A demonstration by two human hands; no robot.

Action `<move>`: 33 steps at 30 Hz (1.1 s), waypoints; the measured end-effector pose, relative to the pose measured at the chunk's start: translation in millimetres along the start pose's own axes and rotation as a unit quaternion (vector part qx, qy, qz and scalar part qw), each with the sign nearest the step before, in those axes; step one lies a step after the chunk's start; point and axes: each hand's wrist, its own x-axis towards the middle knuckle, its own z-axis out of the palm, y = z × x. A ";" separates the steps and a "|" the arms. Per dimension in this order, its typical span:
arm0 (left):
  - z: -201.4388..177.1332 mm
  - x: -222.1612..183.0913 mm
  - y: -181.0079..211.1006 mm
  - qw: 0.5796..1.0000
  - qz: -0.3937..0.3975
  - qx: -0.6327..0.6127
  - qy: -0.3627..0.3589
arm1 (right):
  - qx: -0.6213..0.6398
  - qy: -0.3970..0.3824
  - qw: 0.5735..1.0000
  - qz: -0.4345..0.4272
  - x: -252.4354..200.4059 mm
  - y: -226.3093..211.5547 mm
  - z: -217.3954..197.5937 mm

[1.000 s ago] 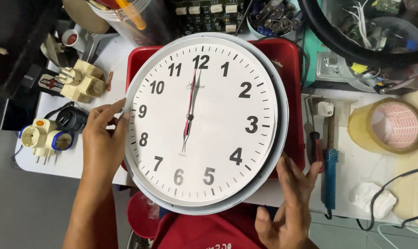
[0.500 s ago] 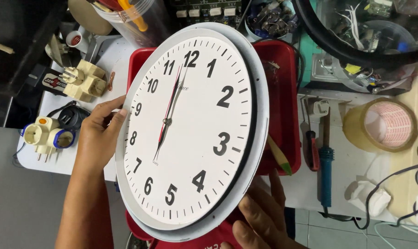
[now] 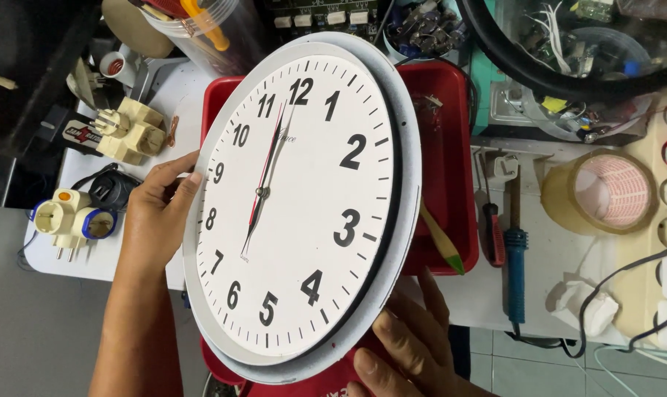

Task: Disassembling a wall clock to adjust or repair the hands and then reassembling it.

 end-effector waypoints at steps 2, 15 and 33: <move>0.3 -0.2 -0.4 1.000 0.001 0.000 0.000 | 0.000 -0.003 1.000 -0.007 -1.8 2.4 -2.0; 8.4 -11.3 -12.6 0.994 0.042 0.033 0.098 | 0.093 -0.024 0.981 0.167 27.0 16.4 -18.9; 20.7 -26.3 -13.4 0.982 0.016 -0.131 0.133 | -0.204 -0.067 0.964 0.159 38.0 57.7 -3.3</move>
